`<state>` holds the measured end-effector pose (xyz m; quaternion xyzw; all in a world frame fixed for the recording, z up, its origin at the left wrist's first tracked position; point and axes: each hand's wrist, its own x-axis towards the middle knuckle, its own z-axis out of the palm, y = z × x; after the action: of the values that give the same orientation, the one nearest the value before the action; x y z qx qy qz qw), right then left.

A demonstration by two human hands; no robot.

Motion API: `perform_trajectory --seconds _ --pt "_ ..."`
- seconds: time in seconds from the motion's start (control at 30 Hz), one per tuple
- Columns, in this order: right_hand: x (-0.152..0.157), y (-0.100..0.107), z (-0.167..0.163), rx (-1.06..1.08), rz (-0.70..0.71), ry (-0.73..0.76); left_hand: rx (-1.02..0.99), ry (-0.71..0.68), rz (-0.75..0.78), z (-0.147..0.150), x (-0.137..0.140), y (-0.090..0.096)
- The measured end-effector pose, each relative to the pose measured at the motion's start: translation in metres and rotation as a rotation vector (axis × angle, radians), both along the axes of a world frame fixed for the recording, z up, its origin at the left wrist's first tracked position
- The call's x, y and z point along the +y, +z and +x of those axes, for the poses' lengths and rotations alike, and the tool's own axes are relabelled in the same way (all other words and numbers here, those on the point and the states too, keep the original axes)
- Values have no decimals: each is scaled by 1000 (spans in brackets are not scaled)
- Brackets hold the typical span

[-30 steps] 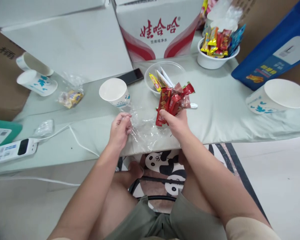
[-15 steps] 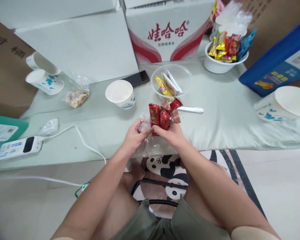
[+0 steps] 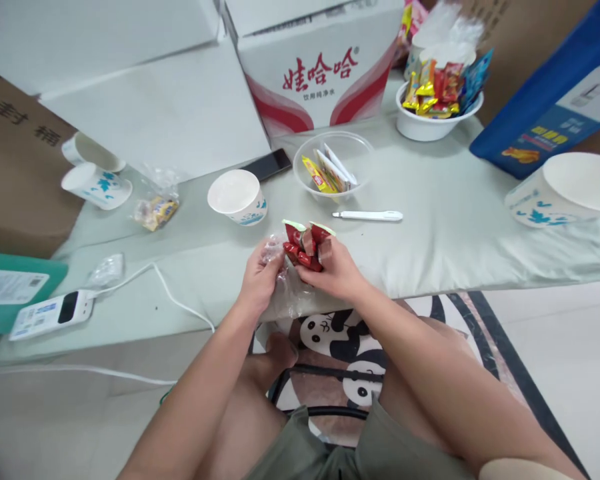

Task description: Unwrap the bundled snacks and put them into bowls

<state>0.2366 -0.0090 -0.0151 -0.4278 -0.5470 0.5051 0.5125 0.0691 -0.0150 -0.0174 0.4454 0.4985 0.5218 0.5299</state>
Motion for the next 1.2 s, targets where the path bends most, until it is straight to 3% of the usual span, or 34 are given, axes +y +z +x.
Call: perform_trajectory --seconds 0.23,0.3,0.4,0.57,0.7,0.83,0.9,1.0,1.1,1.2 --pt "10 4 7 461 -357 -191 -195 235 -209 2 8 12" --pt "15 7 16 627 -427 -164 -247 276 -212 2 11 14" --pt "23 11 31 758 -407 -69 -308 287 -204 1 15 15" --pt "26 12 40 760 -462 -87 -307 291 -205 5 16 14" --pt "10 15 38 742 -463 -232 -302 284 -220 4 14 16" --pt "-10 33 32 556 -388 -358 -296 228 -243 -1 16 23" --pt "-6 51 32 422 -304 -394 -321 216 -244 -3 17 26" --pt "35 80 41 237 -21 -458 -383 207 -249 -6 19 28" --pt "107 99 55 39 288 -555 -409 198 -256 -7 21 28" --pt "174 94 65 -200 222 -512 -388 198 -254 -6 20 29"
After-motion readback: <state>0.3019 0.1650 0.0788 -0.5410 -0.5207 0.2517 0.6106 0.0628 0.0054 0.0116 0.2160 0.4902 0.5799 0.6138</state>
